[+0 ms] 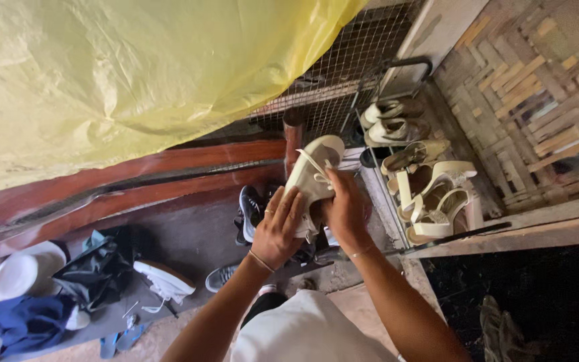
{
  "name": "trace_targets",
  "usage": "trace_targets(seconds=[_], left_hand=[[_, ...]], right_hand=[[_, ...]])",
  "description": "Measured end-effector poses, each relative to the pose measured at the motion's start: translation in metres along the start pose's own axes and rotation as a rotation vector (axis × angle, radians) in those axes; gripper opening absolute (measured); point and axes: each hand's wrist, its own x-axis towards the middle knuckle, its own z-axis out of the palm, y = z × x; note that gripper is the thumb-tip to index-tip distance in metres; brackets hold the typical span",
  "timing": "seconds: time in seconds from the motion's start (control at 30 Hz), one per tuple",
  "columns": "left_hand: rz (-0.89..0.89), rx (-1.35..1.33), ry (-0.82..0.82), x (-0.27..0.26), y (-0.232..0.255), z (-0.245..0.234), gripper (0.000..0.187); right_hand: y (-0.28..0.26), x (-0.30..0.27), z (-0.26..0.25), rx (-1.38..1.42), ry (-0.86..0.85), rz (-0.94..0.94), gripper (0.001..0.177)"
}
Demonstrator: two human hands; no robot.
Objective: The person picks up various shoes from a wooden bench and places them onto a metal shoe rack. They handle multiple pairs of sneakers, sandals, and high heels one by one, arranging them on the rack's shelves.
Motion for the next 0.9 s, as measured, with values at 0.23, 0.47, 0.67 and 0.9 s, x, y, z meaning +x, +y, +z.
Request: trace_targets(seconds=[0.23, 0.47, 0.67, 0.9], left_hand=[[0.096, -0.07, -0.125, 0.03, -0.011, 0.02, 0.087], [0.079, -0.055, 0.011, 0.055, -0.044, 0.049, 0.074], [-0.567, -1.405, -0.387, 0.064, -0.095, 0.043, 0.082], [-1.138, -1.87, -0.351, 0.058, -0.113, 0.071, 0.064]], right_hand=[[0.018, 0.007, -0.012, -0.003, 0.128, 0.083, 0.057], [0.042, 0.027, 0.014, -0.027, 0.092, 0.108, 0.046], [0.032, 0.047, 0.023, 0.022, 0.148, 0.035, 0.056], [-0.012, 0.057, 0.037, 0.039, 0.223, -0.155, 0.06]])
